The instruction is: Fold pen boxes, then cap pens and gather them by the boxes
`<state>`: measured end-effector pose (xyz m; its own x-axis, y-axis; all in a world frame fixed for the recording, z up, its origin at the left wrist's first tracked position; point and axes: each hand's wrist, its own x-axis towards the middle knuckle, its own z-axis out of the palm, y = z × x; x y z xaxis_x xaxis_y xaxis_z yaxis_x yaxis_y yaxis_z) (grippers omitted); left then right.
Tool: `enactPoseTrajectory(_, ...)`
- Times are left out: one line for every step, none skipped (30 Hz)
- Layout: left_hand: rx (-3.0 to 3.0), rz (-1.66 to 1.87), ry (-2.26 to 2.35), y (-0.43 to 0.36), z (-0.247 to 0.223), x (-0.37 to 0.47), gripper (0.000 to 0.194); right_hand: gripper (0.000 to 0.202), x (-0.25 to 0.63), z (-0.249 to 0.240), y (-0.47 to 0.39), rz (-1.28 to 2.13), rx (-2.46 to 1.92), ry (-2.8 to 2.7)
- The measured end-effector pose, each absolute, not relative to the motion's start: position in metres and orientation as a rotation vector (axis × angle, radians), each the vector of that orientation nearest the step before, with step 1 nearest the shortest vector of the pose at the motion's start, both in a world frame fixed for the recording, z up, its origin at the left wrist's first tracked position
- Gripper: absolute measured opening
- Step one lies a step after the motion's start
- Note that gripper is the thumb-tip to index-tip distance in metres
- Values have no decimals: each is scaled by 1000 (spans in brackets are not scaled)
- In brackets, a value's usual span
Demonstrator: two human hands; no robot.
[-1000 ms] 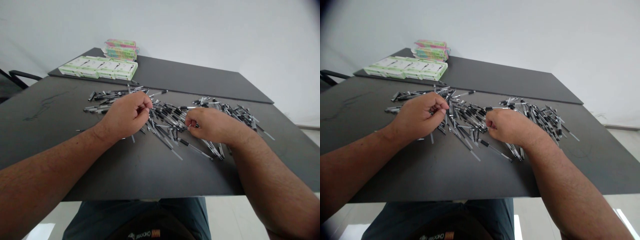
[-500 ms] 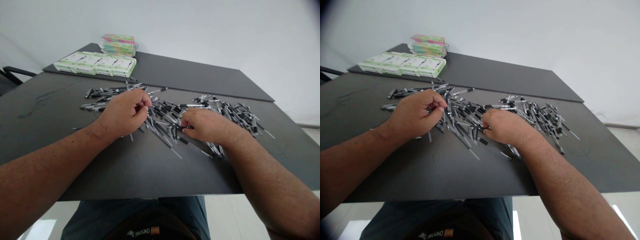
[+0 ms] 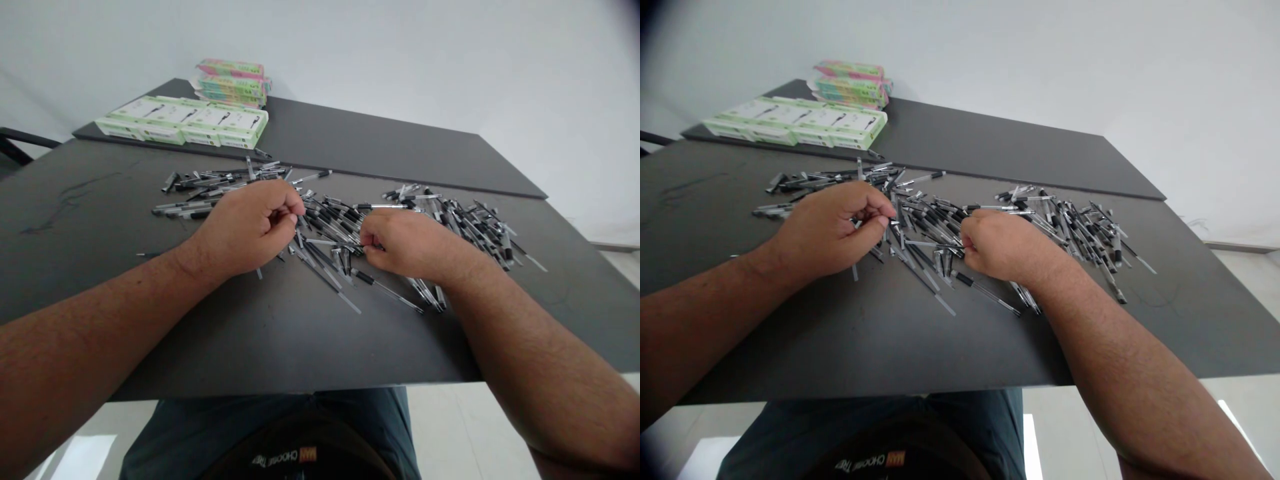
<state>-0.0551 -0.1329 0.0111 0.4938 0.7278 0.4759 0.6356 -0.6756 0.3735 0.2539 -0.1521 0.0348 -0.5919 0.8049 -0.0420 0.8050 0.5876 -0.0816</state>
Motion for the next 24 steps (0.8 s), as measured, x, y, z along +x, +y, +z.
enactPoseTrajectory(2628, 935, 1146, -133, 11, -54, 17, 9, 253, 36, -154, -130, 1428, 2831)
enactPoseTrajectory(2681, 924, 1092, -135, 12, -53, 21, 9, 251, 37, -156, -105, 1430, 2878)
enactPoseTrajectory(2737, 895, 1035, -136, 13, -52, 26, 10, 249, 37, -158, -71, 1419, 2937)
enactPoseTrajectory(2788, 847, 981, -139, 14, -50, 31, 11, 247, 37, -161, -31, 1395, 3003)
enactPoseTrajectory(2831, 786, 936, -141, 15, -47, 36, 12, 245, 37, -163, 11, 1363, 3069)
enactPoseTrajectory(2866, 718, 900, -144, 16, -45, 39, 12, 243, 36, -165, 51, 1327, 3128)
enactPoseTrajectory(2894, 658, 872, -147, 17, -43, 41, 13, 240, 35, -167, 88, 1288, 3177)
enactPoseTrajectory(2917, 613, 849, -150, 18, -40, 42, 14, 238, 34, -169, 120, 1254, 3212)
enactPoseTrajectory(2934, 582, 838, -153, 19, -39, 43, 15, 236, 33, -170, 146, 1227, 3236)
enactPoseTrajectory(2945, 554, 837, -155, 19, -37, 43, 16, 234, 32, -171, 171, 1205, 3253)
enactPoseTrajectory(2954, 526, 851, -157, 19, -36, 42, 17, 232, 30, -172, 192, 1190, 3265)
enactPoseTrajectory(2962, 494, 874, -159, 18, -35, 42, 17, 230, 29, -173, 213, 1181, 3276)
enactPoseTrajectory(2970, 453, 903, -160, 18, -34, 41, 17, 228, 27, -173, 232, 1176, 3284)
enactPoseTrajectory(2977, 403, 938, -161, 18, -33, 41, 16, 227, 26, -174, 247, 1168, 3289)
enactPoseTrajectory(2981, 350, 972, -162, 18, -33, 42, 16, 226, 25, -174, 259, 1154, 3293)
enactPoseTrajectory(2981, 300, 1008, -162, 18, -32, 42, 16, 226, 24, -174, 267, 1134, 3296)
enactPoseTrajectory(2976, 252, 1045, -162, 19, -32, 42, 17, 226, 24, -174, 271, 1113, 3304)
enactPoseTrajectory(2966, 211, 1087, -161, 20, -32, 41, 17, 228, 25, -174, 275, 1100, 3315)
enactPoseTrajectory(2950, 182, 1139, -160, 21, -32, 41, 17, 230, 27, -173, 282, 1104, 3334)
enactPoseTrajectory(2929, 166, 1199, -158, 22, -32, 40, 18, 233, 30, -173, 292, 1135, 3357)
enactPoseTrajectory(2900, 166, 1263, -156, 23, -33, 40, 19, 237, 34, -172, 308, 1204, 3375)
enactPoseTrajectory(2864, 182, 1323, -154, 24, -34, 40, 19, 242, 38, -172, 325, 1293, 3397)
enactPoseTrajectory(2821, 217, 1371, -152, 24, -35, 40, 19, 247, 43, -171, 325, 1404, 3381)
enactPoseTrajectory(2775, 267, 1409, -150, 23, -36, 40, 17, 252, 48, -171, 331, 1486, 3361)
